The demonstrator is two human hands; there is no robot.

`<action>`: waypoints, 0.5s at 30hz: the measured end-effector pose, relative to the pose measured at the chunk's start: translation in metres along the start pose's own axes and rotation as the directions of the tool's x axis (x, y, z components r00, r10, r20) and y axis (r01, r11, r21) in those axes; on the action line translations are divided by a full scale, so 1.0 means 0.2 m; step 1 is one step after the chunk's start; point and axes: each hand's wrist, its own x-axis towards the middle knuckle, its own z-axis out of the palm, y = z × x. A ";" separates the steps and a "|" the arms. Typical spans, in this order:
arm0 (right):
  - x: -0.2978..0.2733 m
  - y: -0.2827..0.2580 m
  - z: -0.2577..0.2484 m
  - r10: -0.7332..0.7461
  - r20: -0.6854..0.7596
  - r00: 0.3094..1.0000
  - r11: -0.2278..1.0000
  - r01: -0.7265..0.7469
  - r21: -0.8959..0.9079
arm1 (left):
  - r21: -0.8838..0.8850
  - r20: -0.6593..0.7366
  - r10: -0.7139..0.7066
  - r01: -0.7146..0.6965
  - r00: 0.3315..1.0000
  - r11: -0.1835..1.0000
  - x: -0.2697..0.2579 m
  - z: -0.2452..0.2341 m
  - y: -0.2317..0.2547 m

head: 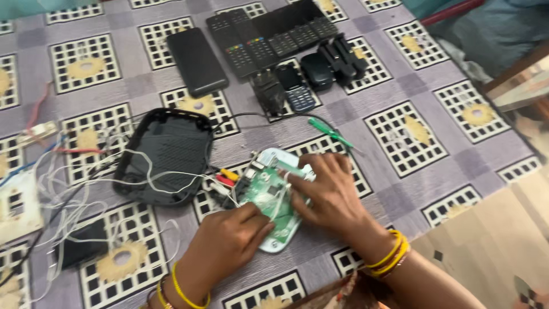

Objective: The person opens the casing of a black electronic device using a screwdriver, revealing the internal circuit board, and then uses the screwdriver to manipulate wires and components on the board.

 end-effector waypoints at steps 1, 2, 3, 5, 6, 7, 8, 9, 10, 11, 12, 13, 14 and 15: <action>0.00 0.01 0.01 0.022 -0.020 1.000 0.998 -0.023 -0.055 | -0.026 -0.022 0.030 -0.031 0.999 0.999 0.00 -0.01 0.01; 0.00 0.01 0.01 0.015 -0.021 1.000 0.999 -0.016 -0.042 | -0.017 -0.020 0.019 -0.019 1.000 1.000 -0.01 -0.03 0.01; 0.00 0.02 0.02 0.053 -0.002 0.999 0.998 -0.053 -0.044 | -0.020 0.011 -0.012 0.012 1.000 1.000 -0.01 -0.04 0.02; 0.00 0.03 0.02 0.097 0.011 0.995 0.993 -0.096 -0.069 | -0.033 0.034 -0.022 0.023 0.999 0.999 0.00 -0.05 0.01; 0.00 0.03 0.02 0.074 -0.009 0.997 0.994 -0.075 -0.080 | -0.038 0.002 0.006 -0.006 1.000 0.999 0.00 -0.05 0.01; 0.00 0.02 0.02 0.051 -0.028 0.998 0.994 -0.053 -0.091 | -0.043 -0.030 0.034 -0.036 0.999 0.998 -0.01 -0.04 0.01; 0.00 0.02 0.02 0.062 -0.031 0.998 0.991 -0.065 -0.117 | -0.057 -0.035 0.058 -0.060 0.998 0.997 0.00 -0.03 0.00; 0.00 0.02 0.02 0.050 -0.033 0.998 0.991 -0.054 -0.121 | -0.036 -0.019 0.046 -0.047 0.999 0.998 -0.01 -0.03 -0.02; 0.00 0.02 0.02 0.041 -0.035 0.999 0.991 -0.045 -0.127 | -0.018 -0.003 0.036 -0.036 0.999 0.999 -0.01 -0.01 -0.03; 0.00 0.03 0.02 0.056 -0.036 0.998 0.986 -0.061 -0.154 | -0.035 -0.005 0.061 -0.062 0.998 0.997 -0.02 0.00 -0.04; 0.00 0.03 0.02 0.071 -0.016 0.997 0.997 -0.071 -0.031 | 0.014 -0.037 0.030 -0.030 0.999 0.999 -0.02 0.01 -0.05; 0.00 0.04 0.01 0.084 0.003 0.996 0.992 -0.084 0.093 | 0.061 -0.070 0.001 0.004 0.998 0.998 -0.02 0.03 -0.06; -0.01 0.05 0.02 0.095 0.000 0.996 0.993 -0.094 0.077 | 0.051 -0.070 0.016 -0.013 0.997 0.999 -0.02 0.04 -0.08; -0.01 0.06 0.03 0.105 0.054 0.993 0.968 -0.115 0.224 | 0.089 -0.043 -0.077 0.081 0.996 0.993 -0.02 0.04 -0.09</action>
